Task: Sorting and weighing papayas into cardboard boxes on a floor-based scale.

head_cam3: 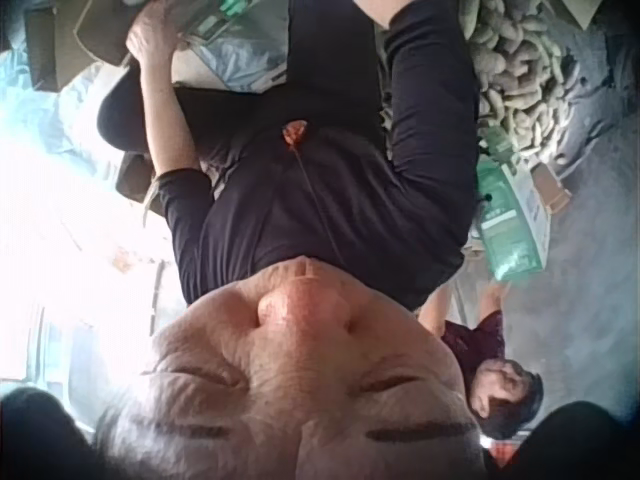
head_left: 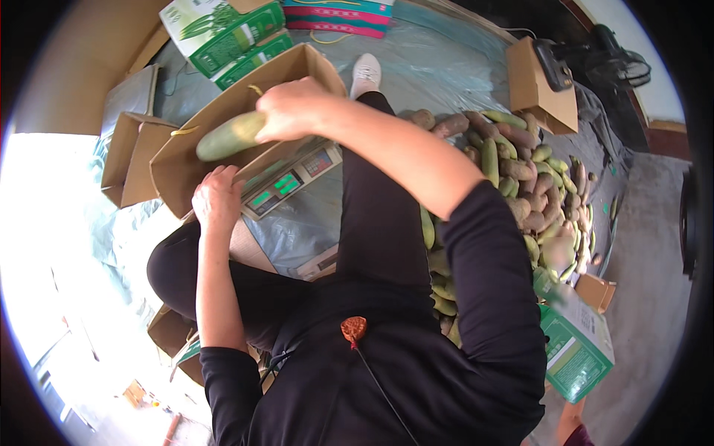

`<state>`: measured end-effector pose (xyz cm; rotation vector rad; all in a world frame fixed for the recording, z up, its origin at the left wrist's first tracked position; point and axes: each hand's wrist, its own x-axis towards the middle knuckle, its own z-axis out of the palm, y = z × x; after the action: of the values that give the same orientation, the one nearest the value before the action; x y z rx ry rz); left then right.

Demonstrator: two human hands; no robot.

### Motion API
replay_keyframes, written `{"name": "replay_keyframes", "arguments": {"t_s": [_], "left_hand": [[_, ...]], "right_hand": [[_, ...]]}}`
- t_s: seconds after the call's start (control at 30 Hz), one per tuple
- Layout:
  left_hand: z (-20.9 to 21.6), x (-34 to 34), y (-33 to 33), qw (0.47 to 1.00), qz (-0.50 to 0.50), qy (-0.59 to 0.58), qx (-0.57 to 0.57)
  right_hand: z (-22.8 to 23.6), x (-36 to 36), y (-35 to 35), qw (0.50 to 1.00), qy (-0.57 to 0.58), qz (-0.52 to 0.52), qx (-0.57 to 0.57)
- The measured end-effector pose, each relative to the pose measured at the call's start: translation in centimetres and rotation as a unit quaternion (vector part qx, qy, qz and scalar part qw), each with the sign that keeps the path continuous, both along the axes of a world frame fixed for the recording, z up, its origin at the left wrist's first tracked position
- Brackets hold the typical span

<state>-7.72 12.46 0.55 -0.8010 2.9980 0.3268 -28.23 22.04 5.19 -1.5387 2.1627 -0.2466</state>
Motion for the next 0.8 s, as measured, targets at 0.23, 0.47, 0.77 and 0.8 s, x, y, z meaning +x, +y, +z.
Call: {"name": "replay_keyframes", "arguments": {"t_s": [0.23, 0.47, 0.77, 0.8], "left_hand": [[0.4, -0.7, 0.7, 0.999, 0.043, -0.026, 0.019], [0.2, 0.0, 0.3, 1.0, 0.007, 0.003, 0.005], [-0.4, -0.8, 0.5, 0.999, 0.009, 0.01, 0.034], [-0.4, -0.6, 0.4, 1.0, 0.01, 0.005, 0.029]], "right_hand": [[-1.5, -1.4, 1.6, 0.96, -0.204, -0.046, -0.186], [-3.4, -8.6, 16.6, 0.898, -0.223, -0.303, -0.228], [-23.5, -1.0, 36.9, 0.82, -0.168, -0.543, -0.067], [-25.1, 0.6, 37.5, 0.861, -0.143, -0.487, -0.015]]}}
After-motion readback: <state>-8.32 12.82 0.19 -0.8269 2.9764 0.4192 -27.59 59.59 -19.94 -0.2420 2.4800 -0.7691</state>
